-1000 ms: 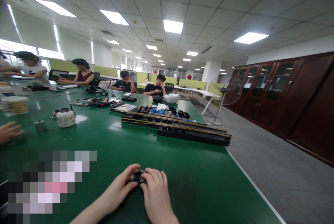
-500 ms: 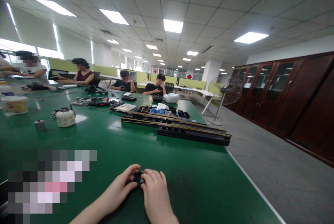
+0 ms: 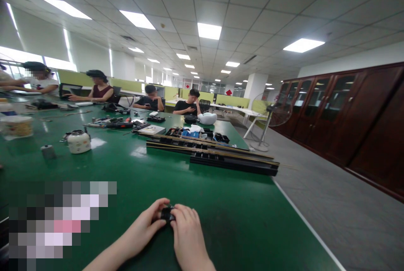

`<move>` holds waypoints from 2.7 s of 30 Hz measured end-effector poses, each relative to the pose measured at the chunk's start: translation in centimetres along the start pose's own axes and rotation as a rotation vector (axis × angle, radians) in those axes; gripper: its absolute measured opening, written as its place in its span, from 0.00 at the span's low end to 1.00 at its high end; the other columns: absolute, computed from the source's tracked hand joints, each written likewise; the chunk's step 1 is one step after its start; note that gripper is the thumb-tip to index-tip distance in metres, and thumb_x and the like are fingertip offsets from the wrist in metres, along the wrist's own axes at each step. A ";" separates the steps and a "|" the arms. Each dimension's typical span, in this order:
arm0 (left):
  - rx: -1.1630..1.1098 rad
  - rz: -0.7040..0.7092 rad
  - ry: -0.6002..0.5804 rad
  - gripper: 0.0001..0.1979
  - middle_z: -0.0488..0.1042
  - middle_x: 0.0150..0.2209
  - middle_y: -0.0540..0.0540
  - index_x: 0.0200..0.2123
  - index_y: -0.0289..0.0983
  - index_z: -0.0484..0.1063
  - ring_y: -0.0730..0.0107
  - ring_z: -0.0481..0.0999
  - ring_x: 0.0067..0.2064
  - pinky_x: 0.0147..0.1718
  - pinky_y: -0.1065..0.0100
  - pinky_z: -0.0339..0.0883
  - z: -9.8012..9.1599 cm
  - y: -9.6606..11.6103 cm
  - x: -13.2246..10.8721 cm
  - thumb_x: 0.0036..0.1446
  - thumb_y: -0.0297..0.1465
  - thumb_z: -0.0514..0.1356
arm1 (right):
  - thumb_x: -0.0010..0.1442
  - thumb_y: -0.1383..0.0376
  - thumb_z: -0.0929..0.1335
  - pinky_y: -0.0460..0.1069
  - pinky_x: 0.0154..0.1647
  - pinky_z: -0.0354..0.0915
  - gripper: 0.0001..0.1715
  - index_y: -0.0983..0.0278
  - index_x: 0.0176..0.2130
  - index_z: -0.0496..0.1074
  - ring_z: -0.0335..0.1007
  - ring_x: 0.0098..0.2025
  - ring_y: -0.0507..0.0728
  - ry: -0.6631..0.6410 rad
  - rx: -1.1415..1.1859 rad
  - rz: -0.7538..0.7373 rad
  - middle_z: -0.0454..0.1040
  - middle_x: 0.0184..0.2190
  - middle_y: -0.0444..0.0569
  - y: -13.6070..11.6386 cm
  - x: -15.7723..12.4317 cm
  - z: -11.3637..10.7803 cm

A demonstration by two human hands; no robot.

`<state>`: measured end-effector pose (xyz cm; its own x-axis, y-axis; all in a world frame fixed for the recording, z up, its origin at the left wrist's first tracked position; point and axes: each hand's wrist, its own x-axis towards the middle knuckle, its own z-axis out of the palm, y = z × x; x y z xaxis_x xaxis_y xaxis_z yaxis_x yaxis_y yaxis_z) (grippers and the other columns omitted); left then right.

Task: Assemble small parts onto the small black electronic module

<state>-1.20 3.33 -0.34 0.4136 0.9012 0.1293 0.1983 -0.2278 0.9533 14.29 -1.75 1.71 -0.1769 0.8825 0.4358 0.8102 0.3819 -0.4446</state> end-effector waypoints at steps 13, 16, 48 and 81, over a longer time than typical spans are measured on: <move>-0.026 -0.006 -0.007 0.21 0.72 0.41 0.48 0.46 0.40 0.61 0.68 0.73 0.42 0.47 0.66 0.63 0.0 0.1 0.0 0.47 0.22 0.54 | 0.55 0.74 0.61 0.54 0.50 0.62 0.17 0.61 0.43 0.70 0.66 0.48 0.58 0.009 0.007 0.004 0.72 0.44 0.50 0.2 0.0 0.1; -0.034 -0.023 0.008 0.21 0.73 0.40 0.49 0.46 0.40 0.61 0.69 0.73 0.41 0.46 0.66 0.64 0.0 0.1 0.0 0.46 0.21 0.54 | 0.55 0.75 0.61 0.54 0.50 0.62 0.18 0.60 0.43 0.69 0.67 0.45 0.56 0.041 0.001 -0.018 0.72 0.41 0.49 0.1 0.0 0.1; -0.380 -0.020 0.012 0.23 0.71 0.43 0.45 0.47 0.41 0.63 0.60 0.71 0.47 0.51 0.59 0.58 -0.2 -0.5 0.3 0.45 0.23 0.59 | 0.48 0.75 0.65 0.53 0.55 0.59 0.27 0.56 0.48 0.68 0.65 0.51 0.56 0.034 0.458 0.167 0.71 0.47 0.45 1.4 0.2 0.2; -1.305 -0.430 0.014 0.21 0.77 0.37 0.35 0.37 0.29 0.70 0.61 0.77 0.39 0.42 0.63 0.66 2.2 2.0 -0.1 0.60 0.41 0.47 | 0.52 0.71 0.64 0.53 0.54 0.61 0.21 0.58 0.47 0.67 0.66 0.51 0.56 0.121 0.514 0.148 0.71 0.47 0.47 0.3 -0.3 -0.4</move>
<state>1.07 2.00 0.94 0.5220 0.8173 -0.2439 -0.6676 0.5695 0.4795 14.82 -2.02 1.75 0.0084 0.9106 0.4131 0.4393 0.3678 -0.8196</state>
